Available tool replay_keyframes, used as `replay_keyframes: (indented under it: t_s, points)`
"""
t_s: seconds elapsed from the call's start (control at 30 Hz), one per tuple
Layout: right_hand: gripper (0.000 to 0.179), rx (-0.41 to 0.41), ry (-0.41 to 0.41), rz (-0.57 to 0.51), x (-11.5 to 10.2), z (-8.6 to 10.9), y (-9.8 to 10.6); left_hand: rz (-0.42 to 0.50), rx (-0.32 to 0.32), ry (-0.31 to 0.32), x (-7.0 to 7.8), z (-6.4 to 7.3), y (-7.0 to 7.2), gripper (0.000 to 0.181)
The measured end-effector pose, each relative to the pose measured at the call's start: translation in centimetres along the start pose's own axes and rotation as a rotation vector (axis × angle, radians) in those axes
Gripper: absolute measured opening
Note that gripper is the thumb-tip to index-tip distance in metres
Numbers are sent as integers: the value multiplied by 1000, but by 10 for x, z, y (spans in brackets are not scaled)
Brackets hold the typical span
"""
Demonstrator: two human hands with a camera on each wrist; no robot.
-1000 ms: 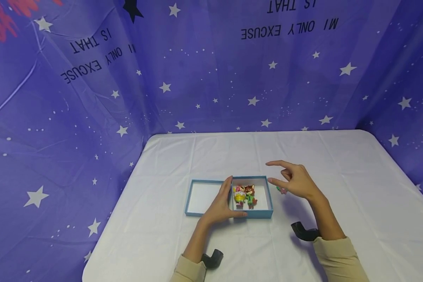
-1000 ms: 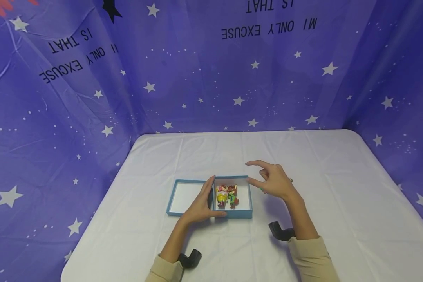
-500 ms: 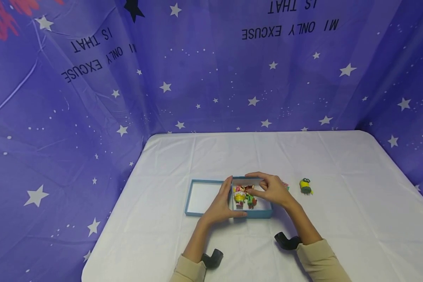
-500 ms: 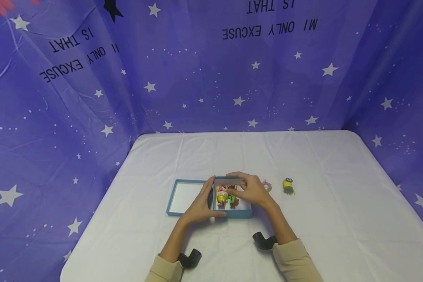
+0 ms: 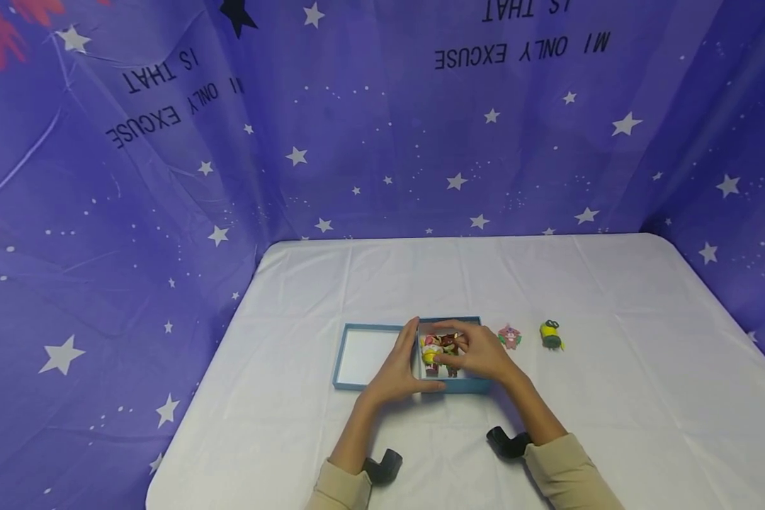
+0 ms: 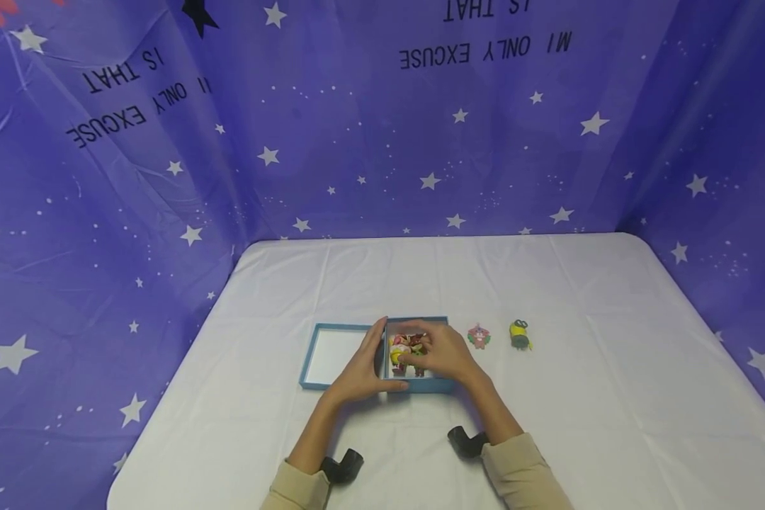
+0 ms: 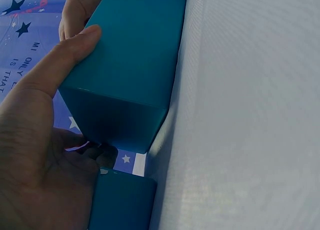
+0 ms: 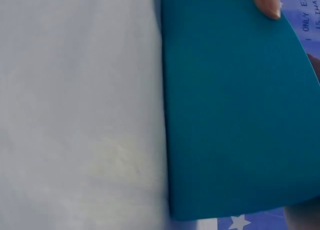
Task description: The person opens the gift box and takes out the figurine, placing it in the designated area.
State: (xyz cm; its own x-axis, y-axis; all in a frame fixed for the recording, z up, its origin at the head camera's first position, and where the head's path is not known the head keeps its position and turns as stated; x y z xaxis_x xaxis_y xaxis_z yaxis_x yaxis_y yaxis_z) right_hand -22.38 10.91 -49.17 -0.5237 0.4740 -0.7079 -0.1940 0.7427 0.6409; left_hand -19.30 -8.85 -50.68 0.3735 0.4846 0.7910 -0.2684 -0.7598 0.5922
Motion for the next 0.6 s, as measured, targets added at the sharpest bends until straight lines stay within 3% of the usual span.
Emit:
replay_keyframes:
  t_s: [0.2,0.6]
  points:
    - [62,-10,-43,161,-3,0,-2,3,-6,8,1,0,0,119]
    - [76,-12,-29,329,-8,-1,-4,0,-13,9,1,-1,0,117]
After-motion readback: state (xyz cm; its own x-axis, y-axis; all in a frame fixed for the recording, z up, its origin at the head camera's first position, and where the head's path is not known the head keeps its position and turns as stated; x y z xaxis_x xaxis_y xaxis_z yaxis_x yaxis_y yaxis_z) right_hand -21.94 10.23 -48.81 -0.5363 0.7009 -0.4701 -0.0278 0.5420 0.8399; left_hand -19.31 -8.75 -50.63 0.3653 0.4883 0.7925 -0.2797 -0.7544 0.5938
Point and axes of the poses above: each hand's wrist, its own z-axis away from the middle knuckle, its own y-axis out of the back of the hand, x = y × z, the point moved 1 cm from there along -z, towards the middle knuckle
